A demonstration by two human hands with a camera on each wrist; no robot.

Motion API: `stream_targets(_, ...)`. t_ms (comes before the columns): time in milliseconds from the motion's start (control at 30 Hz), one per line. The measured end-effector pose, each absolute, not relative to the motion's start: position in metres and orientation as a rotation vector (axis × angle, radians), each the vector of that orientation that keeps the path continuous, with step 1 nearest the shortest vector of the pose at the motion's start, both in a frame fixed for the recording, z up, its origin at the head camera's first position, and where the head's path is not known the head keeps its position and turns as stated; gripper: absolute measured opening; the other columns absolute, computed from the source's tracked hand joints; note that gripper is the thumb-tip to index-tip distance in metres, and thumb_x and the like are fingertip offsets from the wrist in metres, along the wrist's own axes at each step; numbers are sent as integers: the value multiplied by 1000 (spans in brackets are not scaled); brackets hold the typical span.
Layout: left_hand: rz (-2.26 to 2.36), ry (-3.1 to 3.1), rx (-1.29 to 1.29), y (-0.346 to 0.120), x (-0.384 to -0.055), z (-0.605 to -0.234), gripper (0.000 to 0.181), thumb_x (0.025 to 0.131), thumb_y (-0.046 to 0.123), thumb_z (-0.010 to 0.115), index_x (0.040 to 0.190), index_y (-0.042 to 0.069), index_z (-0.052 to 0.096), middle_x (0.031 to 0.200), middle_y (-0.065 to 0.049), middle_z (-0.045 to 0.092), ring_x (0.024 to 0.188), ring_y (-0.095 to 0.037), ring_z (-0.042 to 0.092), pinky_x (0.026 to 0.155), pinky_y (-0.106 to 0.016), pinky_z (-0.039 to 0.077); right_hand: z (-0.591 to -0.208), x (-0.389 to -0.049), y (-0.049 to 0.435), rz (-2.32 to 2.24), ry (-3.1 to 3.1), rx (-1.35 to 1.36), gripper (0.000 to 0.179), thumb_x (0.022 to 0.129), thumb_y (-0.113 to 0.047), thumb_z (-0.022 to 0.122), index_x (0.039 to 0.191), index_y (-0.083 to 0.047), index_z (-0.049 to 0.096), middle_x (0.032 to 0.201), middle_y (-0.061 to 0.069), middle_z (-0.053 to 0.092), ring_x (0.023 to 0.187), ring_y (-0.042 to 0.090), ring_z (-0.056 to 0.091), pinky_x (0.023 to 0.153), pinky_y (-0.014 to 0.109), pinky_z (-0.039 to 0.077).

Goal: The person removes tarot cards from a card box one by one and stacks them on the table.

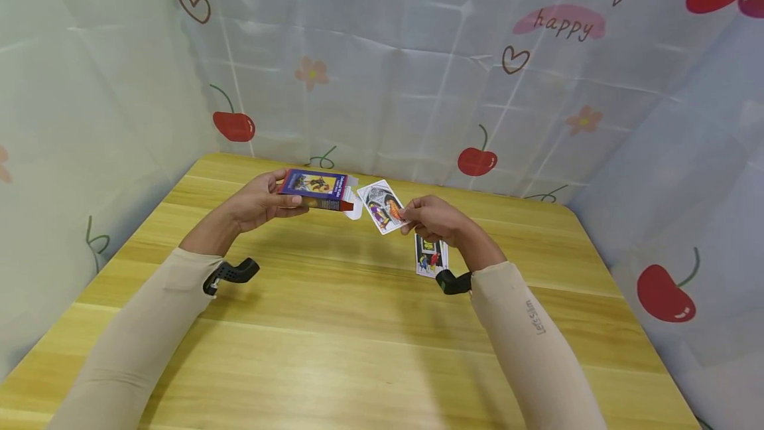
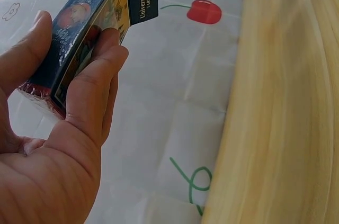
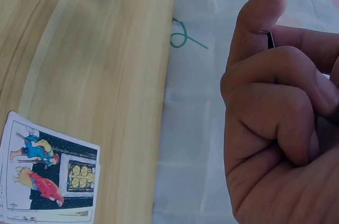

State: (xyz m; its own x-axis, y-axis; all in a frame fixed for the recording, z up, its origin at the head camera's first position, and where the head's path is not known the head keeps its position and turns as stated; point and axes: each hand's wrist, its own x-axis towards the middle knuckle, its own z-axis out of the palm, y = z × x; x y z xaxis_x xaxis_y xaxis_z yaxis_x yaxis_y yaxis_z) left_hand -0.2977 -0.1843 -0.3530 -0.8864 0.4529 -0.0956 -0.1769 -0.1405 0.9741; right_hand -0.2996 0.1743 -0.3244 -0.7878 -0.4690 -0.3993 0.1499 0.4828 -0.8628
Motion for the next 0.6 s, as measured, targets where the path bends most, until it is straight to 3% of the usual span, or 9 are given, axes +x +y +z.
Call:
stream_targets(200,2071,1729,314,-185,-297,-353,71,93,-2,62,153,8,25,124,-10,56,104,-18,67,91,-34,60,-333,-298,182,-1331,2177,-196,25,105,-25,46,105,-1,54,86,2,70,42,8,29,41,20,22)
stream_targets(433,2075,1718,308,-185,-297,-353,71,94,-2,61,153,9,24,124,-10,56,104,-18,67,98,-40,55,-348,-296,193,-1313,2265,-135,22,101,-25,54,95,-4,56,80,1,48,48,12,25,43,23,21)
stream_targets(600,2073,1717,311,-185,-297,-352,71,94,-1,62,153,9,24,124,-9,57,104,-18,67,102,-45,50,-355,-294,198,-1335,2270,-99,22,101,-26,55,94,-6,56,76,1,45,49,13,25,44,23,21)
